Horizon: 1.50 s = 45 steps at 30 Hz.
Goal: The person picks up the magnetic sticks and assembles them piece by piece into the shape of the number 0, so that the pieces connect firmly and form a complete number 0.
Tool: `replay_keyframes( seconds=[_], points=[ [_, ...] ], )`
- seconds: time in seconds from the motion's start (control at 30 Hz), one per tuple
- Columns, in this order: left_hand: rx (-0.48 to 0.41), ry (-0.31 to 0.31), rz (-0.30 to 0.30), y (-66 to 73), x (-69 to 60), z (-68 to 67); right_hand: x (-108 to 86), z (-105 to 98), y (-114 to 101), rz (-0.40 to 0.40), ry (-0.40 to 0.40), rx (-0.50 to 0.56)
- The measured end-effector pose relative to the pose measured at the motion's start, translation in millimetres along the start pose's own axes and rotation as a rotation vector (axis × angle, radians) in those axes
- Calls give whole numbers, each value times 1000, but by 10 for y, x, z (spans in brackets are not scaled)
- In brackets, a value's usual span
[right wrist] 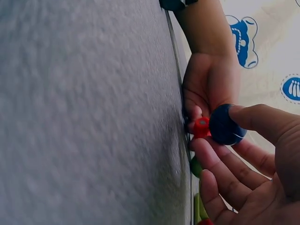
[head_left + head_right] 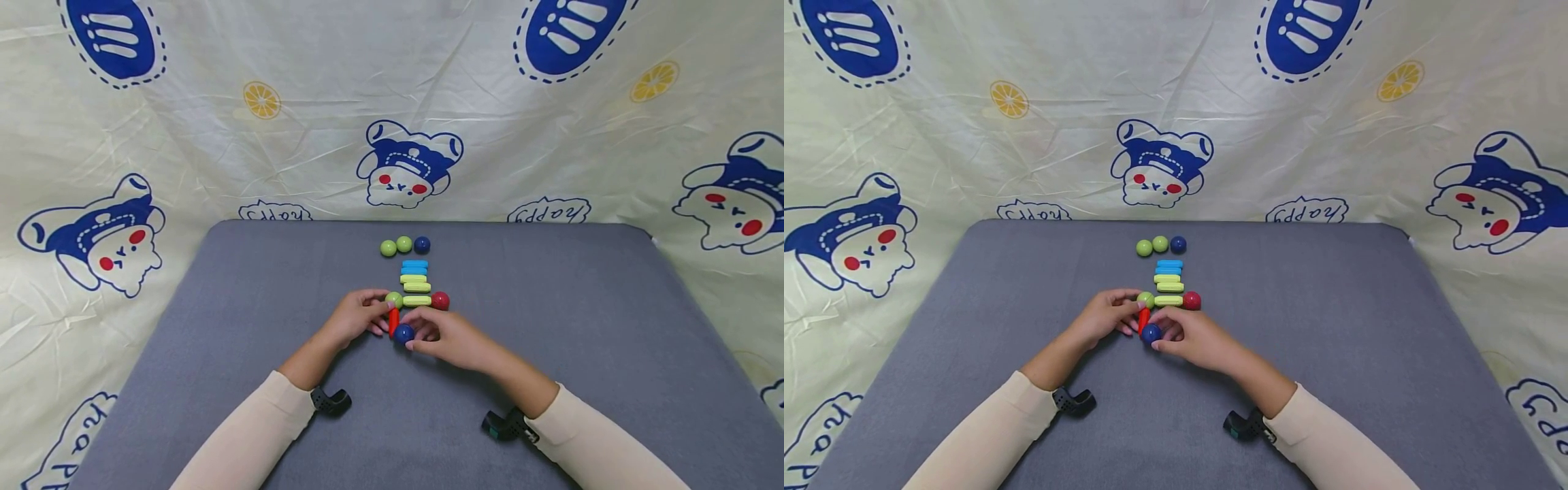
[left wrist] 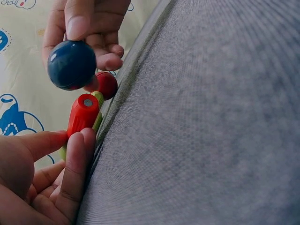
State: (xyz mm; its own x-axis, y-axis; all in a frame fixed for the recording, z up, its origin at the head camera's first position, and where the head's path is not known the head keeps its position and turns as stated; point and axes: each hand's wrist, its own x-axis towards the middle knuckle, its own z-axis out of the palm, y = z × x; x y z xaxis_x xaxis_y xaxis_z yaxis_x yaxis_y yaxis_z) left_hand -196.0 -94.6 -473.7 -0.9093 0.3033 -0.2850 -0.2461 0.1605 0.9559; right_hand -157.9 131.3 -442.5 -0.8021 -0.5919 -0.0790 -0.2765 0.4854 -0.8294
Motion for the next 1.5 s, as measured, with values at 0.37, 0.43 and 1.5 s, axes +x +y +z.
replay_keyframes(
  seconds=[0.37, 0.43, 1.5],
  points=[
    [-3, 5, 10, 21, -20, 4, 12, 118, 9, -64, -52, -46],
    [-4, 8, 10, 23, -16, 6, 16, 125, 8, -69, -46, -52],
    [14, 10, 24, -3, -5, 0, 44, 209, 130, -113, 16, -25]
  ],
)
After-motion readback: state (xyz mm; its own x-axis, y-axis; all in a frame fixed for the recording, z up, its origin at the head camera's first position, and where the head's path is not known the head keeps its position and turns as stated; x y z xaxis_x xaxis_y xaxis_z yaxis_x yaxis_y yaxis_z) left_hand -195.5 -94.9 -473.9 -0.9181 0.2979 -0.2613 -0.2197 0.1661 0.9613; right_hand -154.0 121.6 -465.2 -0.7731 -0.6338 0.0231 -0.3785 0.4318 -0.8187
